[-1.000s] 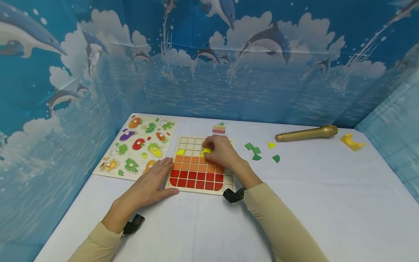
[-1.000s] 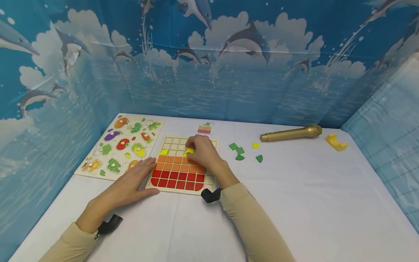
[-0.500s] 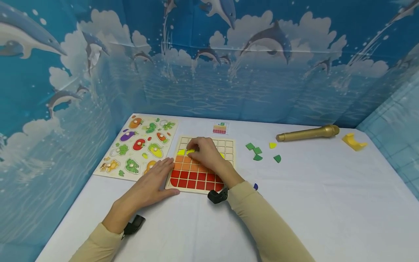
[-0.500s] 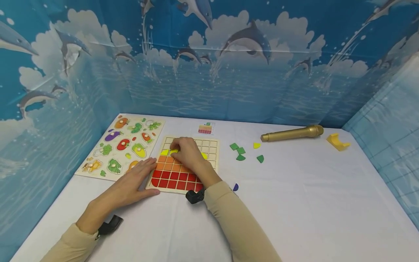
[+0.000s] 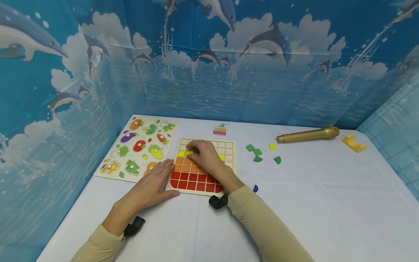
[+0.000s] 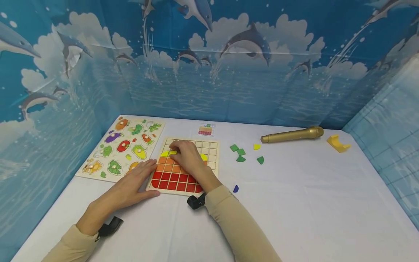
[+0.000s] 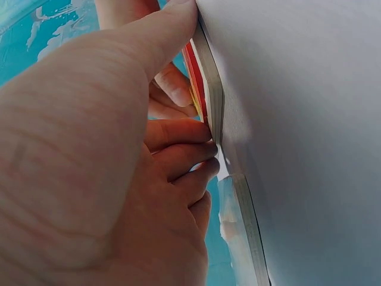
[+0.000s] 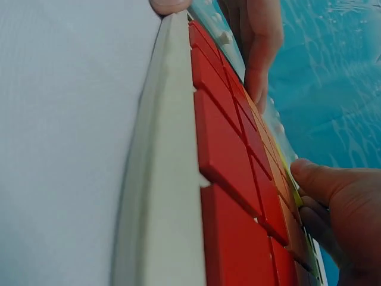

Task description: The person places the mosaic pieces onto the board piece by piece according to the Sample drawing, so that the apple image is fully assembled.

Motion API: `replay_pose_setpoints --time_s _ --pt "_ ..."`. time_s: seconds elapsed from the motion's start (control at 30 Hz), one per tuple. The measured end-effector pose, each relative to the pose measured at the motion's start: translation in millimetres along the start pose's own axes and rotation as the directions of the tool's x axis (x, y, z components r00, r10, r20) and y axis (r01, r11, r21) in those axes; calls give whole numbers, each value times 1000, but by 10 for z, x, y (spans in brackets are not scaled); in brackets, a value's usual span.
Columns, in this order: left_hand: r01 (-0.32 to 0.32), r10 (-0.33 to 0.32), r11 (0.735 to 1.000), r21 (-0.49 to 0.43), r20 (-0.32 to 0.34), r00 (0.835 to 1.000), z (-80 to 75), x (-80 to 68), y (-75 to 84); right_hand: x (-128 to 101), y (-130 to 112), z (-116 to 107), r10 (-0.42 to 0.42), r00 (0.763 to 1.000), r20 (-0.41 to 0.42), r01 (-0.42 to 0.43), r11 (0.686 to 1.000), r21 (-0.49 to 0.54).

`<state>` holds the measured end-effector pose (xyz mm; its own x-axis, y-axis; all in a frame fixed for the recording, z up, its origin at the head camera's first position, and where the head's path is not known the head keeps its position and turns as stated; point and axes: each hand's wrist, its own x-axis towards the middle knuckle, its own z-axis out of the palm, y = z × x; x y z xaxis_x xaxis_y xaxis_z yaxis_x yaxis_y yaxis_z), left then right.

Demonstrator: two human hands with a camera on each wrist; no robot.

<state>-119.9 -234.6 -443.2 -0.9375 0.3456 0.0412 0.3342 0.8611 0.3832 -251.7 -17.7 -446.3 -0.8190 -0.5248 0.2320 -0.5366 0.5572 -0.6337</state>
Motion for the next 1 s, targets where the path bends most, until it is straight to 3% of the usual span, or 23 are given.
replay_pose_setpoints --time_s 0.23,0.57,0.8,1.0 --pt "-14 14 1000 8 -17 1000 24 -1 0 -79 39 -62 -40 998 -37 40 999 -7" --pt "3 -3 1000 18 -7 1000 17 7 5 -267 236 -403 -54 998 -39 53 998 -21" --pt "6 -6 1000 4 -3 1000 25 7 -1 -456 496 -764 3 994 -106 -4 1000 -10" --pt "1 -1 1000 -10 0 1000 20 4 -4 -674 804 -1083 86 973 -212 -103 992 -72"
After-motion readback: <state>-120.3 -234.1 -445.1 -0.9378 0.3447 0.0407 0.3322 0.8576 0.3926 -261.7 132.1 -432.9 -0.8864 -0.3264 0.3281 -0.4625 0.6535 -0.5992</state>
